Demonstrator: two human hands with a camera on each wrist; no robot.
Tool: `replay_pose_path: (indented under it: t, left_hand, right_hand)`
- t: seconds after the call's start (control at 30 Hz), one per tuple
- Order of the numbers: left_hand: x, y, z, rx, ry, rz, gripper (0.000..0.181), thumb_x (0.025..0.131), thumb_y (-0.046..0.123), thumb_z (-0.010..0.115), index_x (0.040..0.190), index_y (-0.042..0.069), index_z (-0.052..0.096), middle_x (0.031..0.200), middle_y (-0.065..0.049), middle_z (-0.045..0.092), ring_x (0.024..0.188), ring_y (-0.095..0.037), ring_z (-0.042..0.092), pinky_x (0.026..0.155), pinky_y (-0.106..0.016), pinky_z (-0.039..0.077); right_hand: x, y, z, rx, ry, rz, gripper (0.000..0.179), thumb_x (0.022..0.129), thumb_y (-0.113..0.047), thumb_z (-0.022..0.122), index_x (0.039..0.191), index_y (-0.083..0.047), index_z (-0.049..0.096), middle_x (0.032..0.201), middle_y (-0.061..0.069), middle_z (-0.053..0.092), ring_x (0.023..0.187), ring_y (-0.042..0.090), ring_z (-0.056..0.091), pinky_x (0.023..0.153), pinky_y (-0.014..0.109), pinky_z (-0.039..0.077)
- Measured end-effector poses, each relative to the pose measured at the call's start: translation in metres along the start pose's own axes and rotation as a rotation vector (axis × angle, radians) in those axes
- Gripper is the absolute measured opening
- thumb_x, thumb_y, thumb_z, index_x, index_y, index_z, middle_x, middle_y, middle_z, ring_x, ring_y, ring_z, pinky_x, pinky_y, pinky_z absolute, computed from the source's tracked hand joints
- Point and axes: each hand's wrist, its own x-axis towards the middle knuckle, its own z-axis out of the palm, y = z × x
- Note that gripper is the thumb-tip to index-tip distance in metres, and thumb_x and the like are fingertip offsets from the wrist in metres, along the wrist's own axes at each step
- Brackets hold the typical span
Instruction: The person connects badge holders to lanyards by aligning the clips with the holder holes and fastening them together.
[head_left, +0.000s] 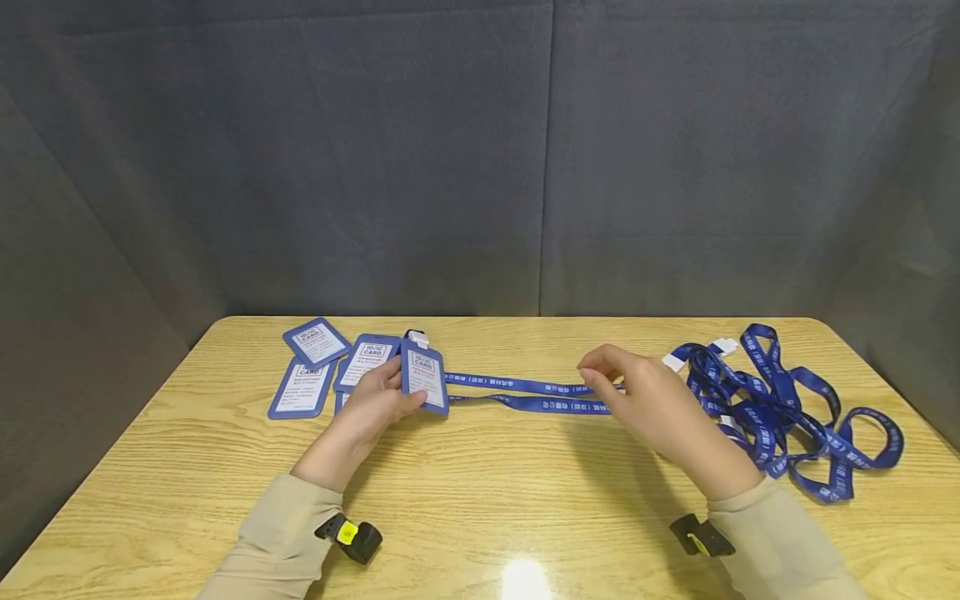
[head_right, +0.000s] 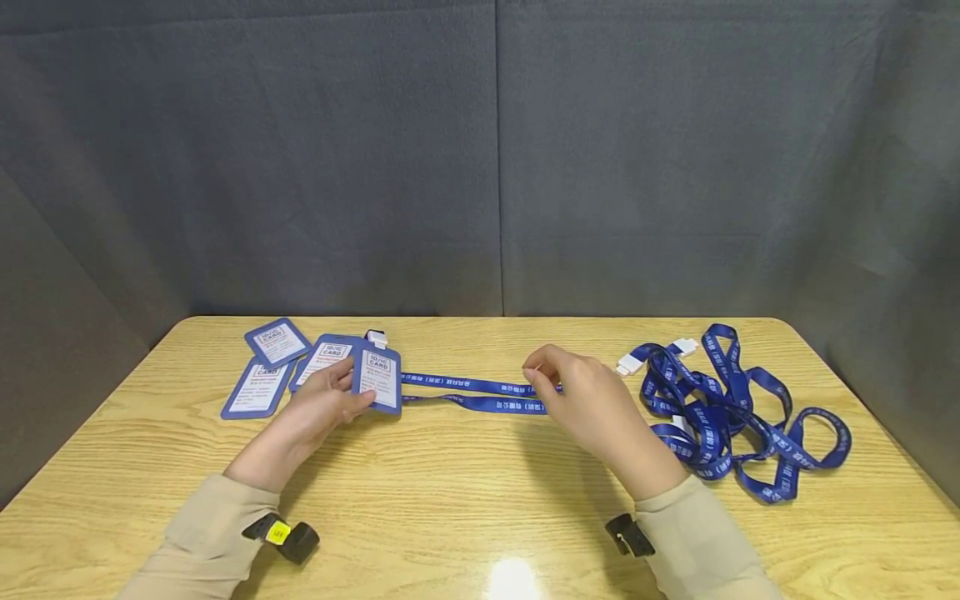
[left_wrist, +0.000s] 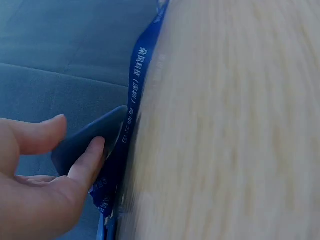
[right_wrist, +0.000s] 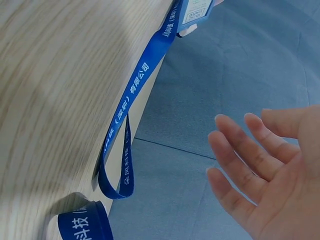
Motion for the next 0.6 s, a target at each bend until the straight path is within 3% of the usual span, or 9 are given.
replay_pose_path:
  t: [0.13, 0.37, 0.5, 0.6]
  left_hand:
    - [-0.0014, 0.0009, 0.0012, 0.102, 0.01, 0.024, 0.073, 0.096, -0.006, 0.058, 0.151, -0.014, 0.011, 0.153, -0.032, 0.028, 0.138, -0.041, 0.036, 0.108, -0.044, 0.037]
    - [0.0, 0.0019, 0.0036, 0.291, 0.086, 0.12, 0.067, 0.092, -0.009, 0.063, 0.147, -0.016, 0.025, 0.138, -0.034, 0.047, 0.12, -0.042, 0.056, 0.092, -0.036, 0.051]
    - [-0.0007, 0.0035, 0.0032, 0.385, 0.114, 0.119, 0.07, 0.09, -0.009, 0.065, 0.149, -0.013, 0.026, 0.142, -0.032, 0.045, 0.122, -0.04, 0.055, 0.091, -0.036, 0.052]
    - [-0.0032, 0.0052, 0.0032, 0.512, 0.139, 0.111, 0.071, 0.091, -0.004, 0.067, 0.149, -0.011, 0.028, 0.141, -0.03, 0.047, 0.119, -0.037, 0.057, 0.091, -0.04, 0.05]
  right_hand:
    - [0.0001, -0.0002, 0.0005, -0.008, -0.003, -0.007, 0.019, 0.102, -0.024, 0.057, 0.111, -0.011, 0.068, 0.1, 0.003, 0.072, 0.088, 0.023, 0.068, 0.071, 0.043, 0.054]
    - [-0.0008, -0.0011, -0.0009, -0.009, -0.008, -0.017, 0.019, 0.102, -0.023, 0.058, 0.111, -0.01, 0.069, 0.1, 0.003, 0.072, 0.089, 0.023, 0.068, 0.072, 0.044, 0.054]
    - [-0.0011, -0.0012, -0.0009, -0.008, -0.011, -0.021, 0.018, 0.102, -0.023, 0.058, 0.111, -0.011, 0.069, 0.1, 0.003, 0.072, 0.088, 0.023, 0.067, 0.07, 0.043, 0.054]
    - [-0.0008, -0.0006, -0.0001, -0.008, -0.011, -0.025, 0.018, 0.102, -0.023, 0.058, 0.11, -0.011, 0.069, 0.099, 0.003, 0.072, 0.087, 0.022, 0.067, 0.07, 0.042, 0.054]
